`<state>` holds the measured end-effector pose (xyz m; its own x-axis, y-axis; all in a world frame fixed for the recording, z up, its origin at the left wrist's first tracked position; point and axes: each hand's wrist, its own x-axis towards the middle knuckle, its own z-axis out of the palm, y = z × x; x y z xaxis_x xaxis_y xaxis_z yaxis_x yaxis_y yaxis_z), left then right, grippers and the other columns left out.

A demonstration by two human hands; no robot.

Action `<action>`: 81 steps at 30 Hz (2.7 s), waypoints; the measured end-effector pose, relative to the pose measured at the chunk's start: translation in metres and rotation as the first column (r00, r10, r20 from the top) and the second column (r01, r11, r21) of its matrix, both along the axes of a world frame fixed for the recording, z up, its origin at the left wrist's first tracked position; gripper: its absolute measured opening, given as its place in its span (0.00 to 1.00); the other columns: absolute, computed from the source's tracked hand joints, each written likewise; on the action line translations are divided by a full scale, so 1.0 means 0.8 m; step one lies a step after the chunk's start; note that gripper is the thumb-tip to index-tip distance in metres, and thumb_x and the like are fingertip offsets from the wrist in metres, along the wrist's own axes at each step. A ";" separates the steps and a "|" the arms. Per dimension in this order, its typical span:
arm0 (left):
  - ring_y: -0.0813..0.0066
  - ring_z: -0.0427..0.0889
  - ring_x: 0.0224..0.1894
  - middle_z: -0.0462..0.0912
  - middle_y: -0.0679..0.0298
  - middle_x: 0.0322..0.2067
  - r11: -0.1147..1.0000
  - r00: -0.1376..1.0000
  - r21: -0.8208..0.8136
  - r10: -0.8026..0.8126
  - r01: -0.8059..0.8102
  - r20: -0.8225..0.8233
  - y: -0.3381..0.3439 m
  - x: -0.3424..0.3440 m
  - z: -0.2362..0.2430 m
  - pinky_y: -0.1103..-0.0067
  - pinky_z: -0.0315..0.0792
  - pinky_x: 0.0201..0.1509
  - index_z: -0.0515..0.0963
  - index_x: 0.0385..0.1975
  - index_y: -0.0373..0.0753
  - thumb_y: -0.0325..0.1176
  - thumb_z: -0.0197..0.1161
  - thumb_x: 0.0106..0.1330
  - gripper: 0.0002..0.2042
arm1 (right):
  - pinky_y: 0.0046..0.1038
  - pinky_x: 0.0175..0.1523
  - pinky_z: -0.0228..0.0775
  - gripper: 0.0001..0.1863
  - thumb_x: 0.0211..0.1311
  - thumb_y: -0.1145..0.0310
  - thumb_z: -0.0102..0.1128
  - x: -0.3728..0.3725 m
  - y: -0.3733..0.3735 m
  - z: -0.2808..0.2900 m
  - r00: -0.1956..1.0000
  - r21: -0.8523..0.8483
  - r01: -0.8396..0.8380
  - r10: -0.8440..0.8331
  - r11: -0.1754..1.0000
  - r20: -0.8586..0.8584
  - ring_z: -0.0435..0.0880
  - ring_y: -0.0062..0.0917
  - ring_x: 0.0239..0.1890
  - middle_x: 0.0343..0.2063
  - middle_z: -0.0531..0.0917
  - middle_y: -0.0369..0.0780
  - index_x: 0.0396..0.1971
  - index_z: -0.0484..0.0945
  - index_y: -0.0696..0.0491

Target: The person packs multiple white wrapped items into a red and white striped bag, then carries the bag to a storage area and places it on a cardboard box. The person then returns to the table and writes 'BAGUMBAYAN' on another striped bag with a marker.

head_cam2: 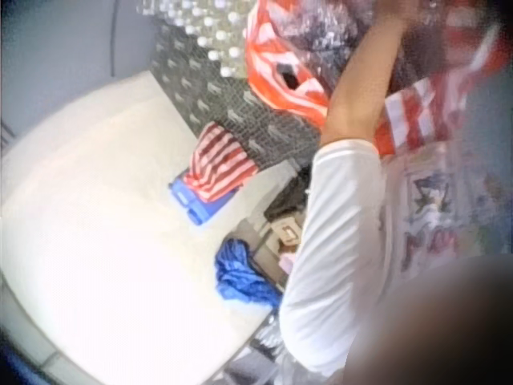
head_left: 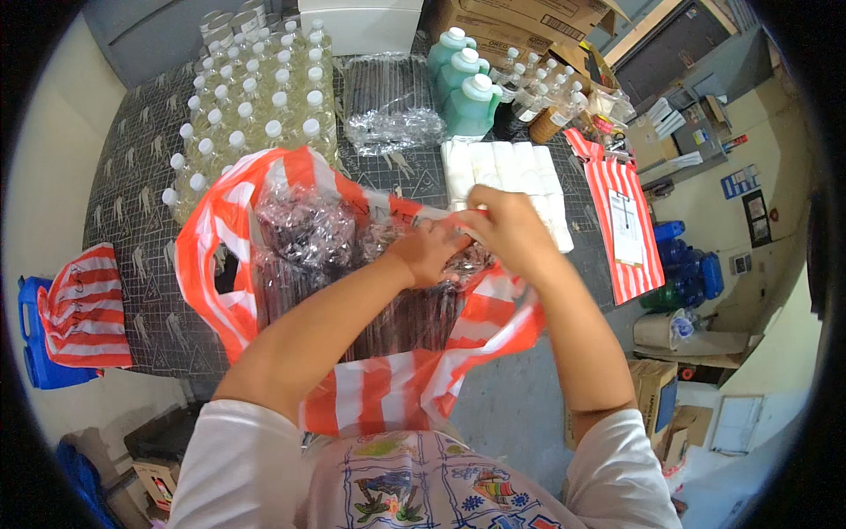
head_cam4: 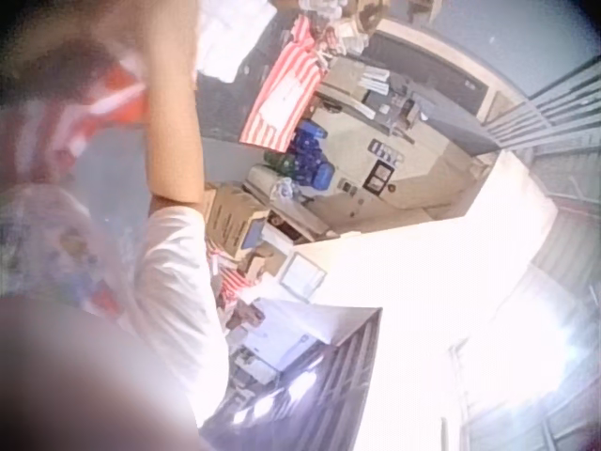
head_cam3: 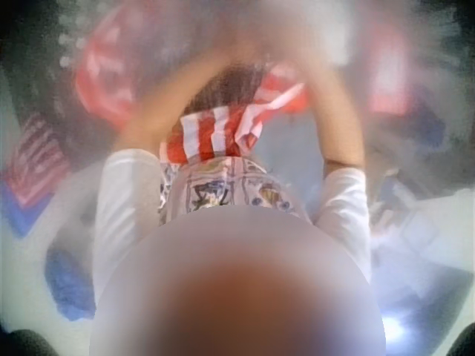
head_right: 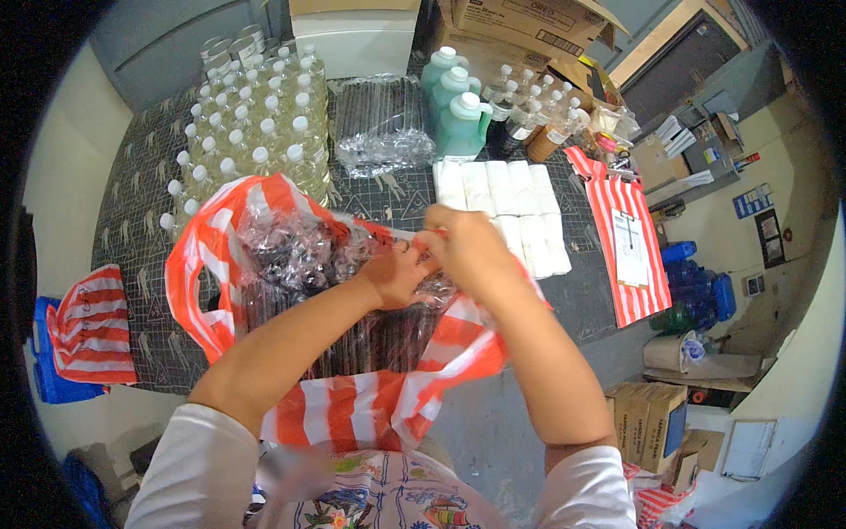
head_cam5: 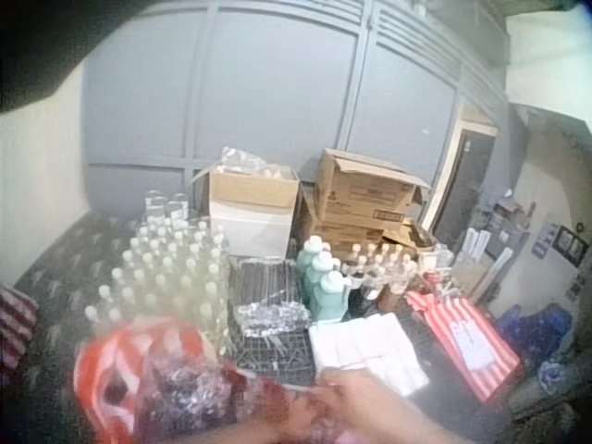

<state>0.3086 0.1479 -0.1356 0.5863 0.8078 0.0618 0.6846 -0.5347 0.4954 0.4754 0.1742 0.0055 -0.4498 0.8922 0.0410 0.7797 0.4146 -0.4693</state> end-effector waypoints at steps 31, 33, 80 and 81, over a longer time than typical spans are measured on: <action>0.54 0.77 0.64 0.76 0.52 0.64 0.934 0.972 -0.326 0.074 -0.145 -0.223 -0.012 -0.004 0.034 0.65 0.70 0.67 0.66 0.70 0.42 0.56 0.76 0.52 0.46 | 0.35 0.43 0.74 0.15 0.69 0.57 0.57 -0.203 -0.169 0.040 -0.007 0.481 -0.585 0.589 0.653 -0.808 0.82 0.33 0.34 0.32 0.82 0.42 0.40 0.79 0.54; 0.54 0.78 0.64 0.76 0.52 0.64 0.931 0.973 -0.328 0.092 -0.159 -0.211 -0.011 -0.002 0.029 0.65 0.70 0.67 0.67 0.69 0.41 0.56 0.76 0.52 0.45 | 0.35 0.43 0.75 0.14 0.69 0.58 0.58 -0.177 -0.166 0.040 0.010 0.455 -0.590 0.570 0.667 -0.822 0.83 0.33 0.35 0.33 0.83 0.42 0.41 0.79 0.54; 0.49 0.68 0.66 0.70 0.51 0.64 0.866 0.852 0.121 0.500 -0.486 -0.158 -0.061 -0.151 0.010 0.48 0.60 0.66 0.69 0.70 0.46 0.73 0.56 0.61 0.44 | 0.60 0.65 0.64 0.32 0.66 0.36 0.55 -0.089 -0.059 -0.151 0.937 0.092 0.192 -0.211 0.977 0.279 0.75 0.52 0.63 0.63 0.74 0.49 0.66 0.72 0.35; 0.48 0.67 0.66 0.68 0.49 0.64 0.885 0.891 0.120 0.453 -0.449 -0.006 -0.079 -0.157 0.021 0.51 0.61 0.67 0.68 0.70 0.44 0.64 0.66 0.61 0.42 | 0.63 0.66 0.59 0.31 0.66 0.41 0.56 -0.084 -0.055 -0.145 0.943 0.086 0.165 -0.183 0.982 0.279 0.72 0.55 0.64 0.66 0.71 0.48 0.68 0.71 0.34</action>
<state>0.1830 0.0849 -0.1191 0.1633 0.9743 0.1549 0.8800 -0.2148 0.4236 0.4085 0.1304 -0.1108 -0.2886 0.9574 -0.0090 0.9394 0.2813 -0.1957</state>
